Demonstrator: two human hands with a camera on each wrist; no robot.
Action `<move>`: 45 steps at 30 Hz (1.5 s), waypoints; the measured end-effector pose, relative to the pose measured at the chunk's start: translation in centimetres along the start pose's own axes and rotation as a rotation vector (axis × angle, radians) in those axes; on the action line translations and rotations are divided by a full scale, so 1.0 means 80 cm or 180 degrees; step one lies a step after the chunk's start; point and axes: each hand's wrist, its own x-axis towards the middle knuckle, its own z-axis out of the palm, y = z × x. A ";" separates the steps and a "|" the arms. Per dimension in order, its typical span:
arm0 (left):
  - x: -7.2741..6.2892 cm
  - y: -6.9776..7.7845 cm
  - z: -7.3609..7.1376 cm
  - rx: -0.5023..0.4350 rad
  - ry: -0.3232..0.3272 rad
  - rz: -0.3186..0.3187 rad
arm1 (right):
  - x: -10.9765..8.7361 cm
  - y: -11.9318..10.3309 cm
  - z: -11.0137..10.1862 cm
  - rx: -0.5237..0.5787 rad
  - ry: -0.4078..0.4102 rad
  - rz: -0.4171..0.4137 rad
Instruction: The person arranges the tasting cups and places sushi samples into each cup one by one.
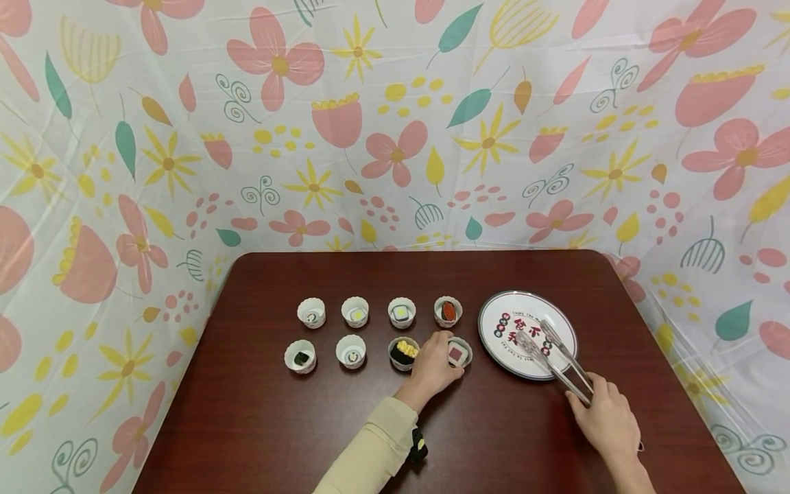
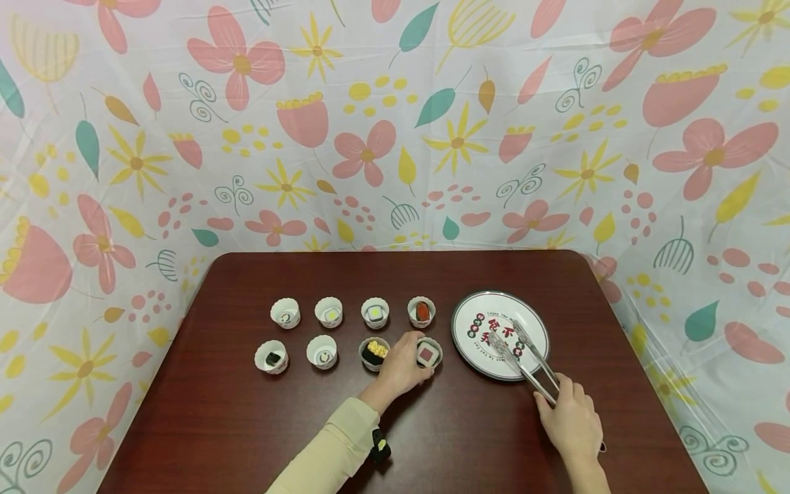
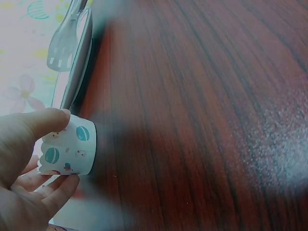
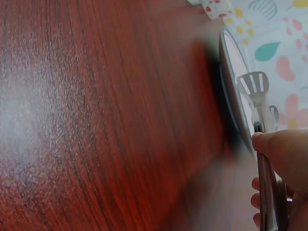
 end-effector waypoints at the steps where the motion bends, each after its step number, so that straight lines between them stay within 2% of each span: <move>1: 0.000 0.000 0.000 0.0001 -0.0004 0.0001 | 0.000 0.002 0.001 -0.0003 -0.0031 0.0020; 5: 0.000 0.000 0.000 -0.0004 -0.0010 0.0008 | 0.000 0.009 0.005 -0.0014 -0.0127 0.0072; 17: 0.001 -0.002 -0.001 0.0031 0.0065 0.0052 | 0.003 0.016 0.012 0.0090 -0.0082 -0.0047; 27: 0.000 -0.003 -0.001 0.0073 0.0009 0.0103 | 0.003 0.017 0.011 0.0119 -0.0196 -0.0056; 36: -0.012 0.000 -0.011 -0.0088 -0.0074 0.0271 | 0.000 0.022 0.010 0.0102 -0.0386 0.0021; 41: -0.021 0.000 -0.020 -0.0025 -0.0026 0.0448 | 0.000 0.021 0.008 0.0103 -0.0404 0.0061; 45: -0.027 -0.002 -0.030 0.0015 0.0093 0.0575 | 0.000 0.020 0.007 0.0109 -0.0409 0.0072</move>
